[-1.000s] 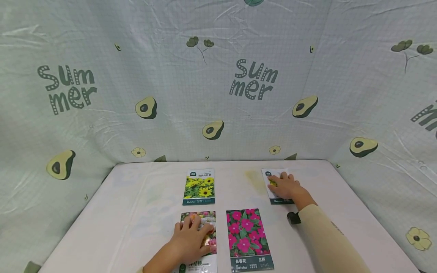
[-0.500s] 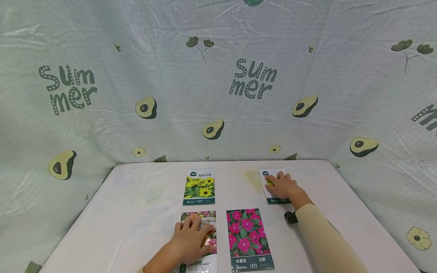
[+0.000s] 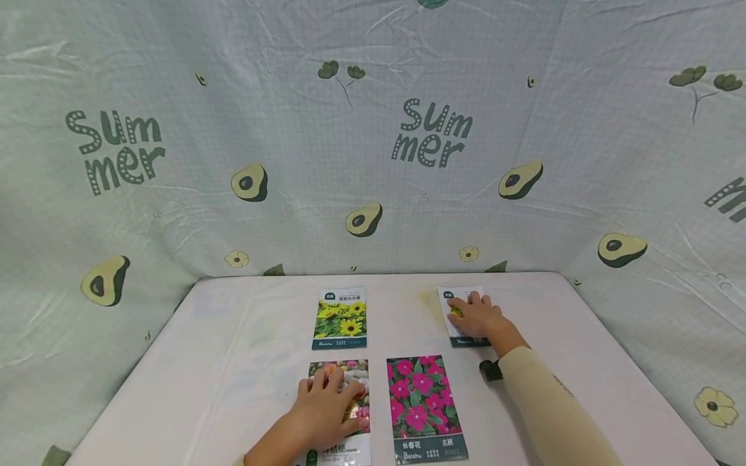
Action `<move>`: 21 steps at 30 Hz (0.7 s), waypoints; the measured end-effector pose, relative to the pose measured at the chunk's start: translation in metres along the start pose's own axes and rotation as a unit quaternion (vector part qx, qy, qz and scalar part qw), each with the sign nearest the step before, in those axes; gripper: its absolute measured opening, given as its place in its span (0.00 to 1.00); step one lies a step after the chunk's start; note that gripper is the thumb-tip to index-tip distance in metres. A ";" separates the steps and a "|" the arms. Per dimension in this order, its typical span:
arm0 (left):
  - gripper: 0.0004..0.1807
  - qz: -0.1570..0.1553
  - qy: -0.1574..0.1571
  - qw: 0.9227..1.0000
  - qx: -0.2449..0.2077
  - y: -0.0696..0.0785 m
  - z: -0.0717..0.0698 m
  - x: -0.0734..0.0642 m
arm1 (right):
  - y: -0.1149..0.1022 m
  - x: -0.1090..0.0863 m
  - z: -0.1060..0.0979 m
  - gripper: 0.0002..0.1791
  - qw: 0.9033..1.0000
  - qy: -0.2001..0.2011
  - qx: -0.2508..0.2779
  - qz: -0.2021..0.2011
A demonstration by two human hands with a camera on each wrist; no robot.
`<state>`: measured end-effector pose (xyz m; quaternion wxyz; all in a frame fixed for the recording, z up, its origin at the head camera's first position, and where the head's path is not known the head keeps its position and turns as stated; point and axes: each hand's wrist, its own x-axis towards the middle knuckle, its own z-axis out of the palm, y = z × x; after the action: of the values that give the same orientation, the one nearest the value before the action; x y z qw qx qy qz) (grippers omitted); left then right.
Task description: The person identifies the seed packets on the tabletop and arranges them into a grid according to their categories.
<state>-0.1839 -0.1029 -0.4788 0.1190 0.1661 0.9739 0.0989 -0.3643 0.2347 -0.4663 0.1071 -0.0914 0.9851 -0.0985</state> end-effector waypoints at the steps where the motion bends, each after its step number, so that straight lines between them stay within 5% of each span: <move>1: 0.34 0.001 0.002 1.000 0.000 0.000 0.000 0.000 | 0.000 0.000 0.001 0.31 1.000 0.001 0.000 0.000; 21: 0.32 -0.005 -0.007 1.000 -0.003 0.005 -0.008 -0.002 | -0.017 0.001 0.001 0.31 1.000 0.003 0.001 -0.004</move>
<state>-0.1828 -0.0997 -0.4693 0.1267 0.1611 0.9736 0.1000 -0.3620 0.2184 -0.4642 0.1035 -0.0950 0.9850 -0.0998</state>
